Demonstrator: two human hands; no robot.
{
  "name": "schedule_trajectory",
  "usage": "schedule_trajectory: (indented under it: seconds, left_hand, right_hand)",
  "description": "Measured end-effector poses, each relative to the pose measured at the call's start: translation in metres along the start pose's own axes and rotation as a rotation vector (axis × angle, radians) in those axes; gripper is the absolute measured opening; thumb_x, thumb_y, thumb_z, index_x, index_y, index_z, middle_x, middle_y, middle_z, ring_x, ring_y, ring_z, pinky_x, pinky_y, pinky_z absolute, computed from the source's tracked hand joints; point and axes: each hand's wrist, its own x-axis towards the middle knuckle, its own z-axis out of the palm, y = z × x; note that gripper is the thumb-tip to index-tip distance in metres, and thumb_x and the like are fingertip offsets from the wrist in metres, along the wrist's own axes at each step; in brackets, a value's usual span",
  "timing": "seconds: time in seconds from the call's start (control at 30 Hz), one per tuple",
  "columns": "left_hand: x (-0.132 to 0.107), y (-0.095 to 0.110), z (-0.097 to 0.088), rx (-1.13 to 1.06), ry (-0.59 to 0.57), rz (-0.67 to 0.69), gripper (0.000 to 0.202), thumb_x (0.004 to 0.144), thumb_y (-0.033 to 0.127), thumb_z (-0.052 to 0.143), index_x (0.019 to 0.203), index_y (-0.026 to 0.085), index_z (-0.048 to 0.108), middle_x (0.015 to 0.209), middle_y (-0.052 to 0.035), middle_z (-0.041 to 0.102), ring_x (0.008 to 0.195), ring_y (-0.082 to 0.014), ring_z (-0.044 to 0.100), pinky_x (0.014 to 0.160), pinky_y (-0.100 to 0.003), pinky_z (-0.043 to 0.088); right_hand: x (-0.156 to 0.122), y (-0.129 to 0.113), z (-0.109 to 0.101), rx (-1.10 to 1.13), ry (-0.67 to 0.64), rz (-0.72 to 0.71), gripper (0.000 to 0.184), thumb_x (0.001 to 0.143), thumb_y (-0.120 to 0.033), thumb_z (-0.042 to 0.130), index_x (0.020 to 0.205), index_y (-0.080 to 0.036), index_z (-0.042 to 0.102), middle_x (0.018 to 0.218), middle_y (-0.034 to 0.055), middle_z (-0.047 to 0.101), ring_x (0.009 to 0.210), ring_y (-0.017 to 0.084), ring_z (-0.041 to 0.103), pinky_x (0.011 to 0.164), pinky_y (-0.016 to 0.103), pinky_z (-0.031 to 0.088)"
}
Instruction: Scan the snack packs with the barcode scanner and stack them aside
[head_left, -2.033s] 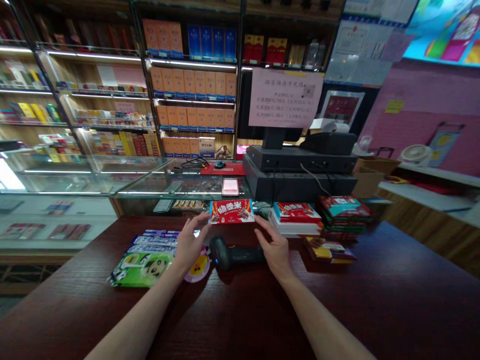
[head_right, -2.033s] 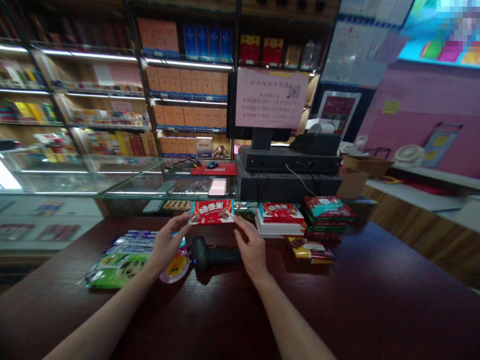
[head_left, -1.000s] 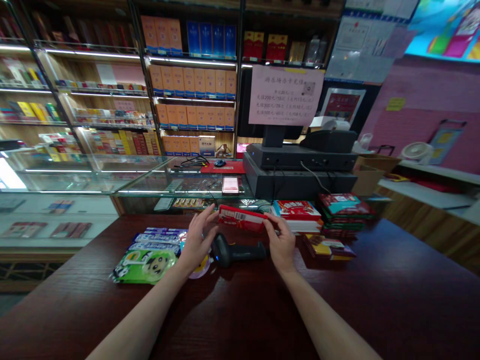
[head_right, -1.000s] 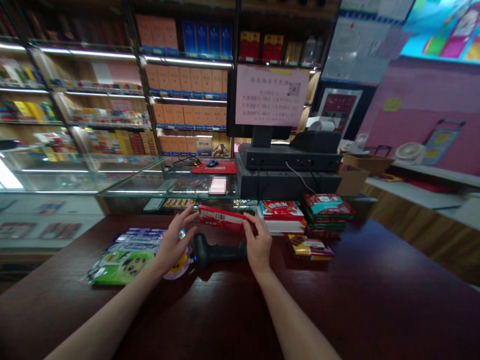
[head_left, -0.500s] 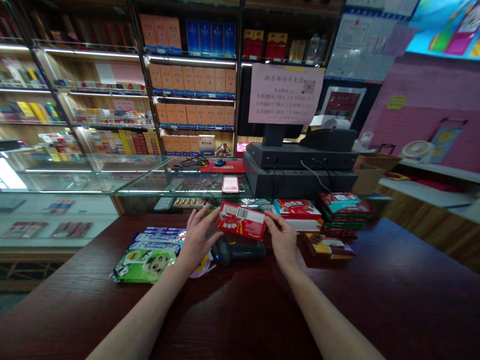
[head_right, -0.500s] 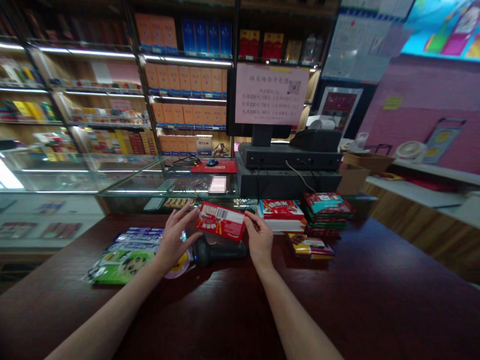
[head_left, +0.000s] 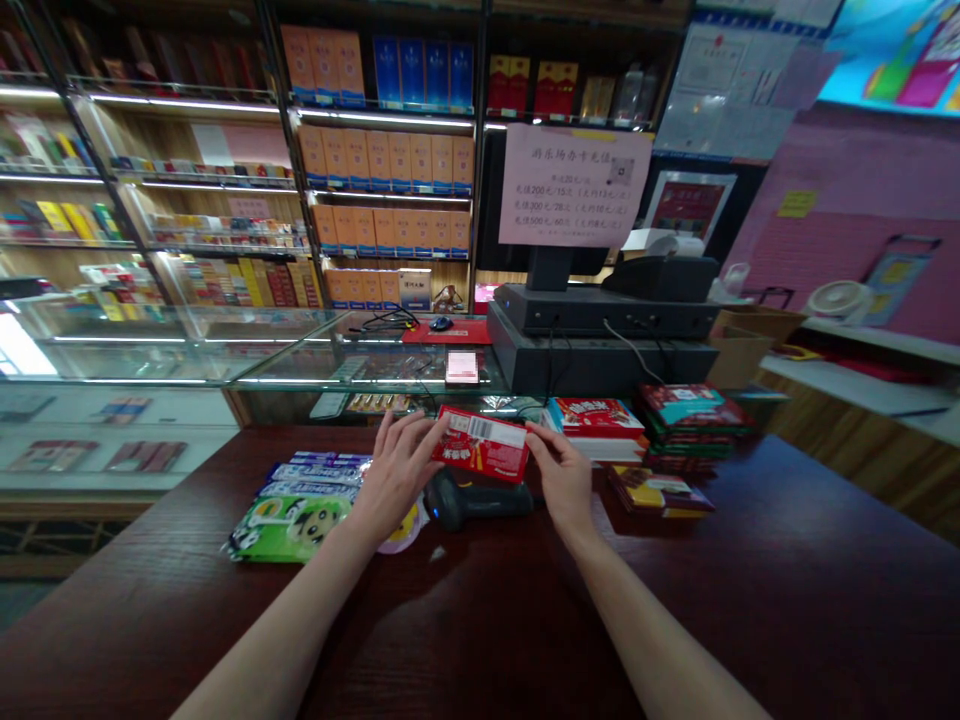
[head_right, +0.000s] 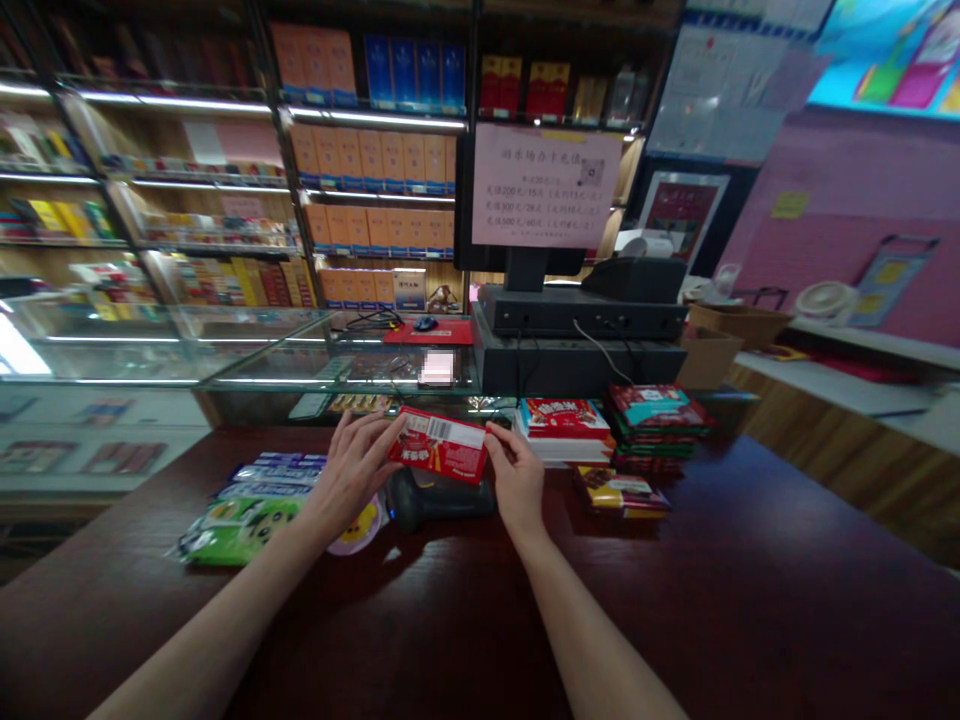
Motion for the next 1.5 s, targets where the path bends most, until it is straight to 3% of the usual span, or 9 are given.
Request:
schedule_trajectory:
  seconds: [0.33,0.57,1.27,1.5]
  left_hand:
    - [0.002,0.000,-0.005,0.068,-0.008,-0.058,0.085,0.089,0.025,0.064,0.159,0.027,0.014,0.119,-0.0099,0.059,0.119,-0.0293,0.053,0.119,-0.061,0.025]
    - [0.002,-0.001,-0.006,0.062,0.013,-0.097,0.085,0.086,0.025,0.063,0.158,0.026,0.019,0.116,-0.0089,0.059,0.117,-0.0294,0.053,0.120,-0.061,0.023]
    - [0.003,0.001,-0.008,0.064,0.027,-0.093,0.081,0.086,0.038,0.068,0.155,0.029,0.027,0.118,-0.0091,0.057,0.117,-0.0297,0.052,0.121,-0.063,0.019]
    - [0.003,0.003,-0.011,0.104,0.054,-0.067,0.070,0.086,0.035,0.068,0.149,0.024,0.039,0.126,-0.0126,0.053,0.126,-0.0313,0.048,0.121,-0.062,0.019]
  right_hand:
    - [-0.012,-0.019,0.002,-0.150,-0.013,-0.286,0.025,0.092,-0.038,0.060,0.103,-0.021,0.074,0.101,0.0071,0.073,0.093,0.022,0.067,0.083,0.035,0.053]
    - [-0.019,-0.027,0.004,-0.181,-0.034,-0.397,0.020,0.095,-0.033,0.058,0.105,-0.024,0.073,0.100,0.0061,0.071,0.095,0.021,0.066,0.086,0.035,0.054]
    - [-0.016,-0.034,0.004,-0.116,0.004,-0.321,0.022,0.093,-0.037,0.060,0.101,-0.022,0.073,0.099,0.0063,0.073,0.092,0.021,0.067,0.084,0.034,0.054]
    - [-0.011,-0.023,0.004,-0.106,-0.011,-0.247,0.025,0.092,-0.037,0.060,0.104,-0.021,0.074,0.105,0.0073,0.073,0.096,0.022,0.067,0.086,0.036,0.054]
